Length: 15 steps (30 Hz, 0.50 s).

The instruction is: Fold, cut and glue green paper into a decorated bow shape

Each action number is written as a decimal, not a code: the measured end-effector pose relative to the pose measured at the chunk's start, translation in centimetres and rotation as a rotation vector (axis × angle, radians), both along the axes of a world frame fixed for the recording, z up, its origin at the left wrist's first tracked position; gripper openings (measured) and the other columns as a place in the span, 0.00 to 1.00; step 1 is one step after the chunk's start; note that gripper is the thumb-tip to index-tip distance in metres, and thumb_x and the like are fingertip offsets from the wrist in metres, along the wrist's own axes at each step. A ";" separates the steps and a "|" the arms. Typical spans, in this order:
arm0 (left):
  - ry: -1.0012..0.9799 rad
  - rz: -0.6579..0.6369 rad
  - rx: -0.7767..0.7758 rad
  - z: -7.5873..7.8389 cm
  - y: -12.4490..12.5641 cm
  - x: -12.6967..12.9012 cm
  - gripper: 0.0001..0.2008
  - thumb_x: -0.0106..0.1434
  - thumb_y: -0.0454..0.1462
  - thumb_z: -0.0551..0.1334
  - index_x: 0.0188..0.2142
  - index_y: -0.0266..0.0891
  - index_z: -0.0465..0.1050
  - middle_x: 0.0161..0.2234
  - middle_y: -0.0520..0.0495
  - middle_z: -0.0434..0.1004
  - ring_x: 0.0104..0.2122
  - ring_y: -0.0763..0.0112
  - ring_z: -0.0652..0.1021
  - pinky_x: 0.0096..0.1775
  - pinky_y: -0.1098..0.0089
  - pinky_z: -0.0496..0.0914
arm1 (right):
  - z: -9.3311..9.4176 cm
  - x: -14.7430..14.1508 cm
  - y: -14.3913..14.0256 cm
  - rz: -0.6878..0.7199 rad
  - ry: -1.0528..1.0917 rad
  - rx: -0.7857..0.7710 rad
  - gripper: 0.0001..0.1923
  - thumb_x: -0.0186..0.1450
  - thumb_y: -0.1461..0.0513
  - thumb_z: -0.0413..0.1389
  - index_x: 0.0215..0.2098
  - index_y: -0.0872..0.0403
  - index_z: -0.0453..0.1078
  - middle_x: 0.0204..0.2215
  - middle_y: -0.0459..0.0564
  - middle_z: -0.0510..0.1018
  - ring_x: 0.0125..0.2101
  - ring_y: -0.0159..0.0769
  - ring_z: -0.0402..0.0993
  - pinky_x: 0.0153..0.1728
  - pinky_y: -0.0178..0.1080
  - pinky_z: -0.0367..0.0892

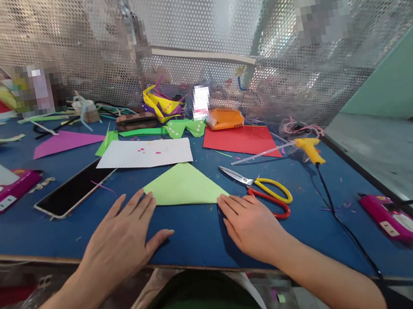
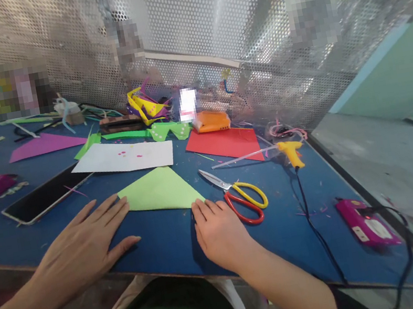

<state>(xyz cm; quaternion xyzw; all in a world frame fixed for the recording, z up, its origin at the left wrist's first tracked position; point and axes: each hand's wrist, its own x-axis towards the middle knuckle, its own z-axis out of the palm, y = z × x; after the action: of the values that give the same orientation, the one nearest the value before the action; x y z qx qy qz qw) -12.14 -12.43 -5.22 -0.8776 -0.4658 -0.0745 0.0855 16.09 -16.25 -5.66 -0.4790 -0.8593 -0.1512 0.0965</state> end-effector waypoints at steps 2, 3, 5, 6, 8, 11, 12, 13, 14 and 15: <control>-0.035 0.020 0.013 -0.1 -0.2 -0.3 0.39 0.64 0.61 0.48 0.59 0.34 0.68 0.60 0.33 0.68 0.61 0.46 0.66 0.61 0.46 0.56 | 0.0 -0.1 0.0 0.001 -0.001 0.003 0.21 0.69 0.64 0.47 0.57 0.65 0.69 0.54 0.61 0.75 0.50 0.48 0.75 0.48 0.48 0.68; -0.061 0.045 0.020 -0.1 -0.2 -0.3 0.38 0.64 0.60 0.48 0.59 0.34 0.68 0.60 0.33 0.68 0.61 0.46 0.67 0.61 0.47 0.58 | 0.1 -0.1 0.1 0.001 -0.001 0.004 0.21 0.69 0.64 0.47 0.56 0.65 0.69 0.53 0.61 0.76 0.50 0.48 0.75 0.48 0.48 0.68; -0.130 0.131 0.048 0.1 -0.2 0.1 0.35 0.66 0.57 0.49 0.59 0.34 0.67 0.59 0.34 0.69 0.58 0.47 0.70 0.57 0.50 0.63 | 0.1 -0.2 0.2 0.003 -0.001 0.007 0.21 0.69 0.64 0.47 0.56 0.66 0.70 0.53 0.62 0.76 0.49 0.49 0.75 0.47 0.49 0.69; -0.166 0.186 0.057 0.3 0.0 0.4 0.32 0.67 0.55 0.49 0.59 0.36 0.68 0.58 0.35 0.71 0.57 0.47 0.71 0.55 0.51 0.65 | 0.1 -0.2 0.2 0.004 -0.002 0.011 0.21 0.69 0.64 0.47 0.56 0.66 0.70 0.53 0.62 0.76 0.49 0.50 0.75 0.47 0.49 0.69; -0.243 0.240 0.040 0.8 0.7 1.4 0.27 0.68 0.52 0.50 0.57 0.39 0.70 0.55 0.39 0.75 0.53 0.49 0.75 0.51 0.54 0.69 | 0.0 -0.2 0.3 0.013 0.001 0.020 0.21 0.68 0.65 0.47 0.55 0.66 0.70 0.52 0.62 0.76 0.49 0.50 0.75 0.47 0.49 0.69; -0.379 0.281 -0.211 1.7 2.1 2.7 0.24 0.65 0.48 0.55 0.57 0.42 0.69 0.48 0.45 0.80 0.38 0.59 0.81 0.38 0.64 0.73 | 0.0 -0.1 0.3 0.032 0.022 0.024 0.20 0.68 0.66 0.48 0.55 0.64 0.70 0.52 0.61 0.77 0.48 0.48 0.76 0.46 0.48 0.69; -0.417 0.277 -0.264 1.9 2.6 3.0 0.23 0.63 0.47 0.57 0.56 0.43 0.70 0.46 0.48 0.81 0.36 0.62 0.81 0.37 0.66 0.73 | 0.1 0.0 0.3 0.037 0.039 0.020 0.19 0.68 0.66 0.48 0.55 0.64 0.70 0.52 0.61 0.77 0.48 0.47 0.76 0.47 0.47 0.69; -0.441 0.289 -0.281 2.1 3.0 3.2 0.22 0.62 0.45 0.58 0.54 0.43 0.72 0.44 0.49 0.82 0.36 0.61 0.81 0.37 0.66 0.72 | 0.2 0.2 0.3 0.044 0.064 0.012 0.19 0.68 0.66 0.48 0.54 0.63 0.71 0.51 0.60 0.78 0.48 0.47 0.76 0.47 0.47 0.69; -0.460 0.289 -0.303 2.2 3.3 3.3 0.20 0.61 0.45 0.58 0.51 0.43 0.74 0.41 0.49 0.83 0.36 0.61 0.81 0.37 0.67 0.72 | 0.4 0.4 0.4 0.051 0.099 -0.004 0.18 0.68 0.66 0.48 0.53 0.62 0.71 0.51 0.59 0.78 0.48 0.46 0.76 0.47 0.46 0.68; -0.477 0.287 -0.318 2.3 3.5 3.3 0.18 0.60 0.45 0.59 0.47 0.44 0.76 0.39 0.50 0.83 0.35 0.61 0.81 0.36 0.67 0.71 | 0.7 0.6 0.6 0.056 0.148 -0.025 0.17 0.69 0.66 0.48 0.52 0.60 0.72 0.49 0.58 0.79 0.47 0.45 0.76 0.47 0.46 0.68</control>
<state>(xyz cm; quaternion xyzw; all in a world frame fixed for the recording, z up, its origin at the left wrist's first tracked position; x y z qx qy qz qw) -8.80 -8.95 -2.93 -0.7629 -0.5977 -0.1916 -0.1550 16.71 -15.69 -5.01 -0.4658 -0.8647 -0.1017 0.1580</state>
